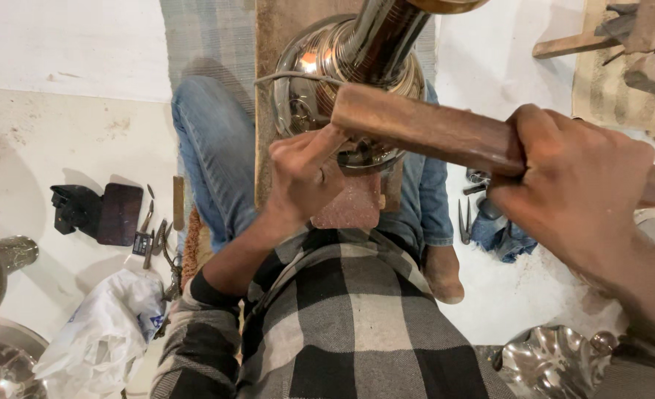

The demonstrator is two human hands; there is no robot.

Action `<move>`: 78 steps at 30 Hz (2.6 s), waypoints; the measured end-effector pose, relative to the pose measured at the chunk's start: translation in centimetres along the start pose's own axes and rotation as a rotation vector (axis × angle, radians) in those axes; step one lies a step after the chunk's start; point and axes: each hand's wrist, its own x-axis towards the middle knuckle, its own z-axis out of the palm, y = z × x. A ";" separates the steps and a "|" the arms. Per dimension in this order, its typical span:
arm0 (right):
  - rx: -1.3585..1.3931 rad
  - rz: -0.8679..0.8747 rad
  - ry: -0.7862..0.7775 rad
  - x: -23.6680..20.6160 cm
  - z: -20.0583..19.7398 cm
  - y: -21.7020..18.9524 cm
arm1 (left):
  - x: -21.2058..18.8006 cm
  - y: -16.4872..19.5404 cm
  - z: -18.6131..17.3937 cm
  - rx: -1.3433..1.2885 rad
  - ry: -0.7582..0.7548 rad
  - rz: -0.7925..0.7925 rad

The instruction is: The person sits on the floor of a metalware workshop polishing a large brass lamp/vessel. They first work the brass surface with a small hand tool, then wrap a cord around the vessel and rub it repeatedly with a wooden burnishing block, steadying the vessel with the other hand.

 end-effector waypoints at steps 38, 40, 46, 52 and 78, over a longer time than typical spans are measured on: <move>1.213 0.667 0.494 -10.2 22.0 -8.4 | 12.1 3.0 1.4 0.109 -1.133 0.571; 1.227 0.595 0.661 -10.2 23.1 -8.4 | 12.3 3.2 1.5 0.091 -1.129 0.573; 1.022 0.496 0.699 -8.6 25.3 -7.3 | 12.4 3.5 1.6 0.188 -1.290 0.522; 1.273 0.391 0.764 -8.3 24.2 -6.7 | 10.7 3.1 0.6 0.207 -1.195 0.380; 0.350 -0.058 0.150 -2.3 2.5 2.5 | -1.2 2.1 1.1 0.100 0.000 -0.015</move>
